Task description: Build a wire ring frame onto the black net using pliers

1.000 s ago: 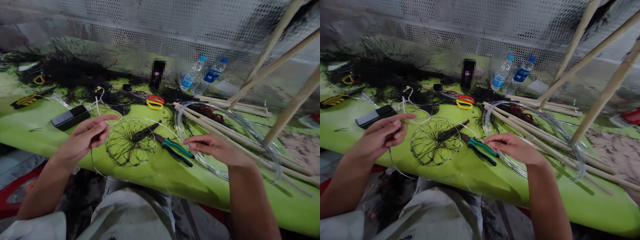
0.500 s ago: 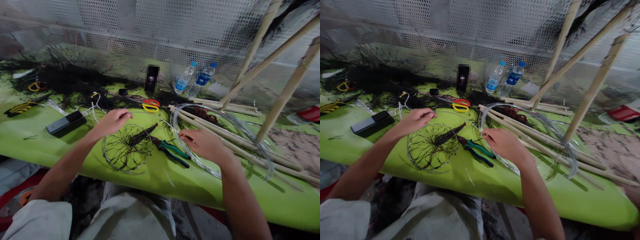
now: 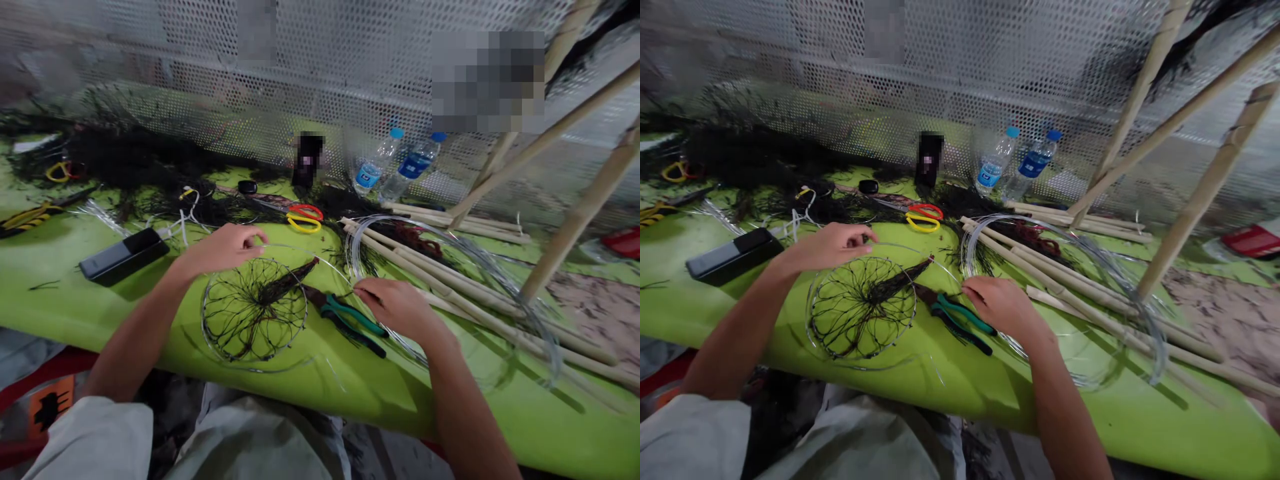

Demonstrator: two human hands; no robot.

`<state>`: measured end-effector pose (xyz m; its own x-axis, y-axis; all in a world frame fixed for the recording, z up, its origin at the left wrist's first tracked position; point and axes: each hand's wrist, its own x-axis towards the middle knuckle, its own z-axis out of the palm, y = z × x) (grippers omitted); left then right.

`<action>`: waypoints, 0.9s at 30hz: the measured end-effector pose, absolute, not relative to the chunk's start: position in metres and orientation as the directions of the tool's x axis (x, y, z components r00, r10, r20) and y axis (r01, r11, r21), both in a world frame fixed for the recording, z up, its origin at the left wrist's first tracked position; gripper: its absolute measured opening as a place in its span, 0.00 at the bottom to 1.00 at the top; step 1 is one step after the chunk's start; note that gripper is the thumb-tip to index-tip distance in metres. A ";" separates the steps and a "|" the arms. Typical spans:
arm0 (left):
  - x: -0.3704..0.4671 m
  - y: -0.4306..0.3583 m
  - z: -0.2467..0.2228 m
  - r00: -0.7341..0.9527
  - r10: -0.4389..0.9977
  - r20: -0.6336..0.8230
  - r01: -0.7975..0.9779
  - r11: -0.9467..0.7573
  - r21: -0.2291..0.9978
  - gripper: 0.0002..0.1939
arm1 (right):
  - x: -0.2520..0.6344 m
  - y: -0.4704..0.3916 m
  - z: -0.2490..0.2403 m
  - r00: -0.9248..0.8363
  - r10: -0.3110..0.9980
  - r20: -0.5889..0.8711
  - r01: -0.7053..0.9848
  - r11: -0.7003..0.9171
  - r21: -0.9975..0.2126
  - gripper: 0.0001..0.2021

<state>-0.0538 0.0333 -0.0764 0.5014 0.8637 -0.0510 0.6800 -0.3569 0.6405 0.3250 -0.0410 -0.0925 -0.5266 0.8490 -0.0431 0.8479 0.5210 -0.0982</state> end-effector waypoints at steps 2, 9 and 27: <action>-0.064 0.031 -0.072 0.530 0.843 -0.091 0.620 -0.312 0.720 0.21 | 0.332 -0.040 -0.090 -0.490 0.871 -0.031 0.868 0.485 -0.105 0.17; -0.071 0.027 -0.070 0.553 0.821 -0.142 0.423 -0.130 0.897 0.20 | 0.343 -0.035 -0.069 -0.372 0.927 -0.052 0.924 0.365 -0.115 0.18; -0.125 0.057 -0.091 0.223 0.972 0.073 0.818 -0.227 0.528 0.08 | 0.370 -0.047 -0.082 -0.581 0.748 -0.321 0.781 0.401 -0.479 0.24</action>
